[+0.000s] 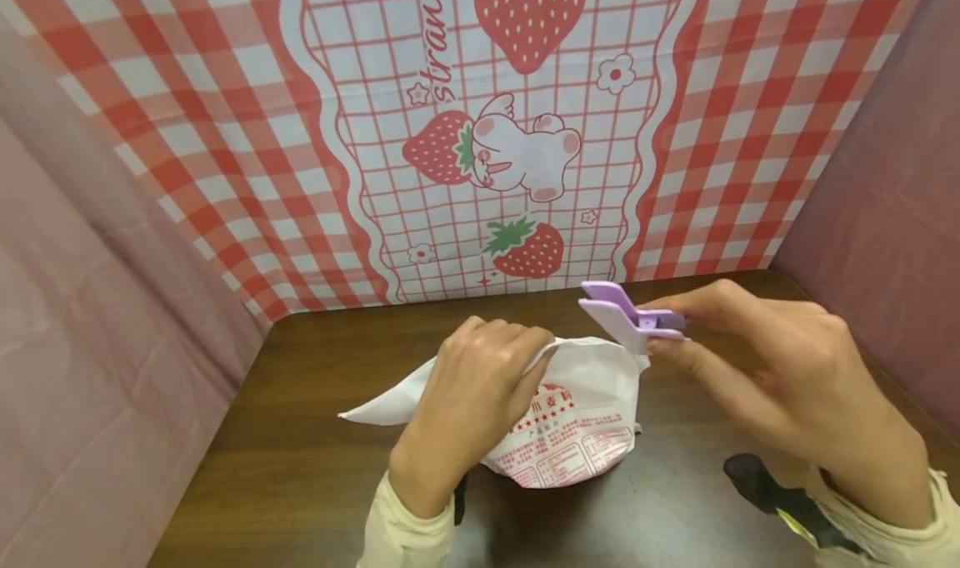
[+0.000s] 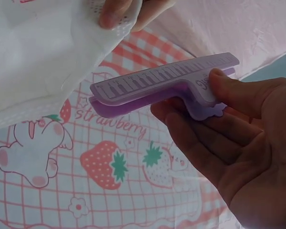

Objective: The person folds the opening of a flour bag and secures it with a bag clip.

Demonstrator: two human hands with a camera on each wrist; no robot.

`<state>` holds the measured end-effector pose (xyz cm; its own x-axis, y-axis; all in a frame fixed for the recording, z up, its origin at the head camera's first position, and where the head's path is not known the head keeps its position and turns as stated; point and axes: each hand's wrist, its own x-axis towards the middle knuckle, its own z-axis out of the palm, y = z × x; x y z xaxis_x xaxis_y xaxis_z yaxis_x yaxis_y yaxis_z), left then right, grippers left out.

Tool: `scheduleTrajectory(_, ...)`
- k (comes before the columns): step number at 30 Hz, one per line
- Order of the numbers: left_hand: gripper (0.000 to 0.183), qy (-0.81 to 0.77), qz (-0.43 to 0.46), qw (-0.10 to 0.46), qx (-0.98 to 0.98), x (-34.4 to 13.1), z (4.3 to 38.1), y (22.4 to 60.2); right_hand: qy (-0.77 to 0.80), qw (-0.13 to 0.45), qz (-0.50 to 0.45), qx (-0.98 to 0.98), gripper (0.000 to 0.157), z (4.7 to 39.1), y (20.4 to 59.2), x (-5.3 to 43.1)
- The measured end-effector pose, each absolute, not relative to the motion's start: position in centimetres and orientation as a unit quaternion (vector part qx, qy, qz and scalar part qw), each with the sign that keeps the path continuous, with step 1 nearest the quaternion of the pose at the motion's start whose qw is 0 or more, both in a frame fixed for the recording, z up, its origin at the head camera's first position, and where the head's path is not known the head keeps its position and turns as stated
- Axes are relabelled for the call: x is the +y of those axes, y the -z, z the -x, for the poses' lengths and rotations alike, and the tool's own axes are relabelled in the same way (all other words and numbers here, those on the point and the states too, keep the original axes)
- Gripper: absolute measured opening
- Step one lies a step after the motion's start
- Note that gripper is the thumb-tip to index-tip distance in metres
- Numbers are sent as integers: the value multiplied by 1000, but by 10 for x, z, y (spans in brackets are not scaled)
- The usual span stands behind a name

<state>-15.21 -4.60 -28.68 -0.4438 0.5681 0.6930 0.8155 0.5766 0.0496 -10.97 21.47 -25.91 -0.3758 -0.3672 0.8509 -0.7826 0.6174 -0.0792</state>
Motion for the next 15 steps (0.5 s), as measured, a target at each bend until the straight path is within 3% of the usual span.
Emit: scheduleTrajectory(15,8,197,427,361,-806,-43,155,289,-268,445,-337,-785,31,102,276,222)
